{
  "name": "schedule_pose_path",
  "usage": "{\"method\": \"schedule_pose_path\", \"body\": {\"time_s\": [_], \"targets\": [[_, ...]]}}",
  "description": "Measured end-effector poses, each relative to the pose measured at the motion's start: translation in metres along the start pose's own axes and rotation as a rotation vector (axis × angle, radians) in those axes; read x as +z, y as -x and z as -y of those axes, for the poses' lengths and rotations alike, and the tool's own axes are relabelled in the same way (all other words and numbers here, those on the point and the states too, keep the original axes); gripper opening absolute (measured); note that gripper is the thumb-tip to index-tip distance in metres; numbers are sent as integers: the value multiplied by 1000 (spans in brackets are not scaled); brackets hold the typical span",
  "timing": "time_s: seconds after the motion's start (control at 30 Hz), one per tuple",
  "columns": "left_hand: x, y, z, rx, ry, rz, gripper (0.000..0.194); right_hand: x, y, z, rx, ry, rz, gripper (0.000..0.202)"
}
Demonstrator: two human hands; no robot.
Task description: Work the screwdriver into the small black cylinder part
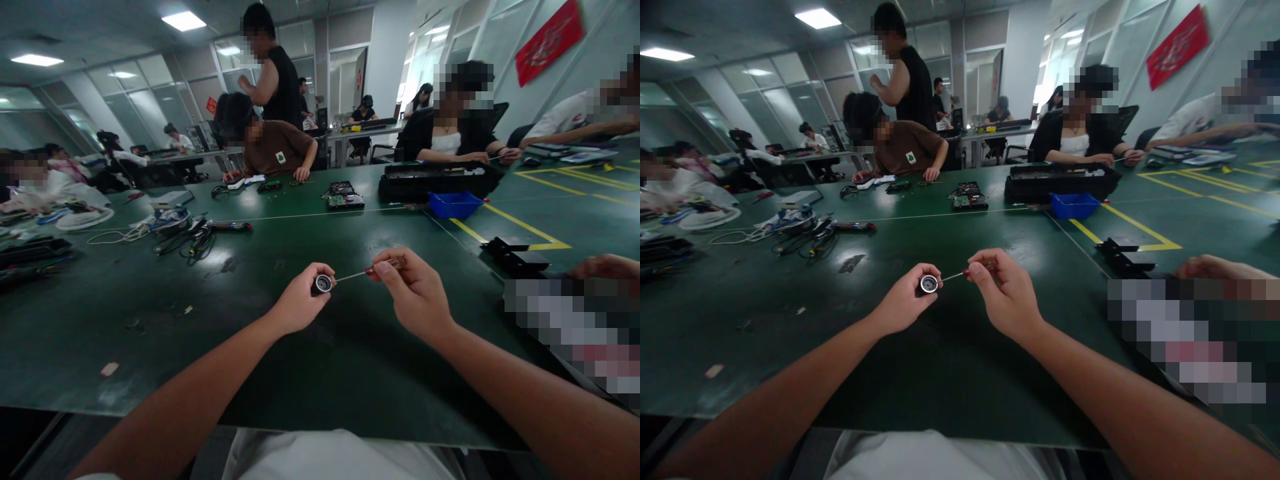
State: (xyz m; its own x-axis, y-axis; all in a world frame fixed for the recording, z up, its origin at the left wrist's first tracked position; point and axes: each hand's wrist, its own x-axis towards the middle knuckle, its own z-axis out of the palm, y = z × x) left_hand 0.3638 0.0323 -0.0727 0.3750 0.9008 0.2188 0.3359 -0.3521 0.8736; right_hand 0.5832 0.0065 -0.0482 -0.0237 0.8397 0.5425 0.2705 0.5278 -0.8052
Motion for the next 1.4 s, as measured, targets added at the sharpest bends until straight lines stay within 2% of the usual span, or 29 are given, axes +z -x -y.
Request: {"method": "schedule_pose_path", "body": {"time_s": [0.13,0.27,0.4,0.47,0.6,0.73,0.87,0.97,1.2,1.4], "targets": [[1,-1,4,-32,40,39,34,2,0,-3,-23,68,71,16],[0,-2,7,-15,27,-15,38,1,-2,-4,-24,123,80,16],[0,-3,8,-4,35,-20,43,1,-1,-4,-10,148,109,18],[0,-2,6,-12,19,-35,47,1,-1,-4,-2,209,90,21],[-3,-1,2,-5,-66,-49,37,0,-5,0,26,326,41,27],[-6,-1,3,62,-143,-57,40,-1,-7,1,-2,257,117,17],[-6,-2,4,92,-171,-58,39,0,-6,1,-10,275,179,18],[-4,-2,3,93,-185,-43,38,0,-6,-1,55,323,174,31],[-4,-2,7,57,-203,-52,44,-3,-6,1,3,286,229,29],[-3,-2,4,64,-208,-35,43,-2,-5,0,74,225,162,29]]}}
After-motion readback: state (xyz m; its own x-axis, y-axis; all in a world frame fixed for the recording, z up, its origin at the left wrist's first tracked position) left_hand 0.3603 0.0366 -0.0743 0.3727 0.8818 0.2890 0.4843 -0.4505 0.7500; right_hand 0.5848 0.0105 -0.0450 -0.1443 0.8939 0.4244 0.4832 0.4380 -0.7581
